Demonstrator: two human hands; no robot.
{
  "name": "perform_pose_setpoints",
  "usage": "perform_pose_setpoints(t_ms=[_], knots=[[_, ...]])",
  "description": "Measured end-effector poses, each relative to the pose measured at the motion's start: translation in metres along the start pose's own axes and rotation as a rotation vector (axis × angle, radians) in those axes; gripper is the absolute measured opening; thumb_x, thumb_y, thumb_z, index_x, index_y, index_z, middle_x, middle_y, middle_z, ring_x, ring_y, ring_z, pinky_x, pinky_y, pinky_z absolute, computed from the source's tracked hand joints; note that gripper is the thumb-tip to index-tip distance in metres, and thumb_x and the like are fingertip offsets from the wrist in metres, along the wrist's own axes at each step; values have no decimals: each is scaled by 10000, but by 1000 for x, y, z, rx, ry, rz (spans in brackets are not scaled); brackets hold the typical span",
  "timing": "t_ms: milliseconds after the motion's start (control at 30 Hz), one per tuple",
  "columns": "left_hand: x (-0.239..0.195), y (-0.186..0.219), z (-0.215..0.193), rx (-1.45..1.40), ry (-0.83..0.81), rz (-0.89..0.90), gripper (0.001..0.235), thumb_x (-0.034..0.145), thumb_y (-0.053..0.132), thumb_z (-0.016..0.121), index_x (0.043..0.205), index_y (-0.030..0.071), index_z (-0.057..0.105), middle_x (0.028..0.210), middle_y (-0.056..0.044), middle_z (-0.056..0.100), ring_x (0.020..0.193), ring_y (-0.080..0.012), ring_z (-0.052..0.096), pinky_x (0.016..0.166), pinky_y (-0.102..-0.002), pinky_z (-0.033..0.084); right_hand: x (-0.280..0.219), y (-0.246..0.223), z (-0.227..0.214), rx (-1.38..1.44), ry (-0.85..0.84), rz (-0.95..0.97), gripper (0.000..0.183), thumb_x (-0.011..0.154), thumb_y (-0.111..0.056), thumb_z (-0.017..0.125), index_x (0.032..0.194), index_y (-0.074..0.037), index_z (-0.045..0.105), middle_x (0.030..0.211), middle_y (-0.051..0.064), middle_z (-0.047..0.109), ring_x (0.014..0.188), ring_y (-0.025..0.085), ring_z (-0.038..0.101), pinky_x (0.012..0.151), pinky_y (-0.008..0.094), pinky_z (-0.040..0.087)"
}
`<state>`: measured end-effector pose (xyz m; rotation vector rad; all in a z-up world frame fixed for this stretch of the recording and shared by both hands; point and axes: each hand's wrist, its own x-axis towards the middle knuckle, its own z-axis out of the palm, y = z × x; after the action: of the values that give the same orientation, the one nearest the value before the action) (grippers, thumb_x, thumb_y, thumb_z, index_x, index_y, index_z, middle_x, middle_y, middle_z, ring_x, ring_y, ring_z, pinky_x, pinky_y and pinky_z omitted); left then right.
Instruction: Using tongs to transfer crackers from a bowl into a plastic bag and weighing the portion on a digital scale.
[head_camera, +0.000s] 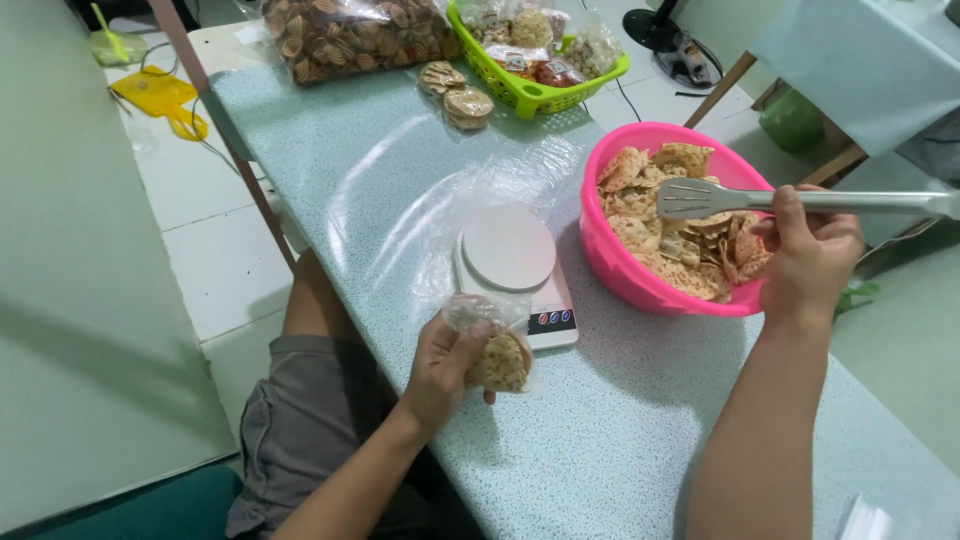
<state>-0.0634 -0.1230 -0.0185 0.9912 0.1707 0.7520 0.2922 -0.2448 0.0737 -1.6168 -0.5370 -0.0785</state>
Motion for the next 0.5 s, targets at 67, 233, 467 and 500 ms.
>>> perform_pose_setpoints(t_ms=[67, 233, 467, 500], knots=[[1, 0, 2, 19, 2, -22, 258, 992, 254, 577, 1123, 32, 565, 1017, -151, 639, 808, -264, 689, 416, -242, 557, 1, 4, -2, 1, 11, -4, 289, 1043, -325, 796, 1172, -141, 614, 954, -18, 666, 698, 73, 655, 694, 190, 591], [2, 3, 5, 79, -50, 1, 288, 982, 276, 594, 1149, 45, 555, 1062, -160, 647, 823, -252, 683, 444, -222, 551, 4, 10, -4, -22, 35, -27, 312, 1079, -336, 804, 1191, -156, 575, 1017, -19, 669, 725, 55, 647, 714, 172, 589], [-1, 2, 3, 98, -36, -14, 349, 969, 288, 598, 1204, 37, 541, 1057, -152, 652, 849, -263, 687, 451, -234, 550, 1, 10, -4, -52, 17, -66, 218, 1110, -292, 777, 1165, -150, 621, 981, -23, 677, 742, 65, 651, 726, 175, 616], [1, 3, 3, 105, -37, -5, 348, 970, 285, 598, 1209, 38, 544, 1044, -143, 653, 836, -255, 685, 446, -239, 546, 4, 13, -5, -42, 16, -86, 217, 1109, -292, 782, 1158, -147, 628, 978, -14, 684, 726, 75, 647, 720, 187, 619]])
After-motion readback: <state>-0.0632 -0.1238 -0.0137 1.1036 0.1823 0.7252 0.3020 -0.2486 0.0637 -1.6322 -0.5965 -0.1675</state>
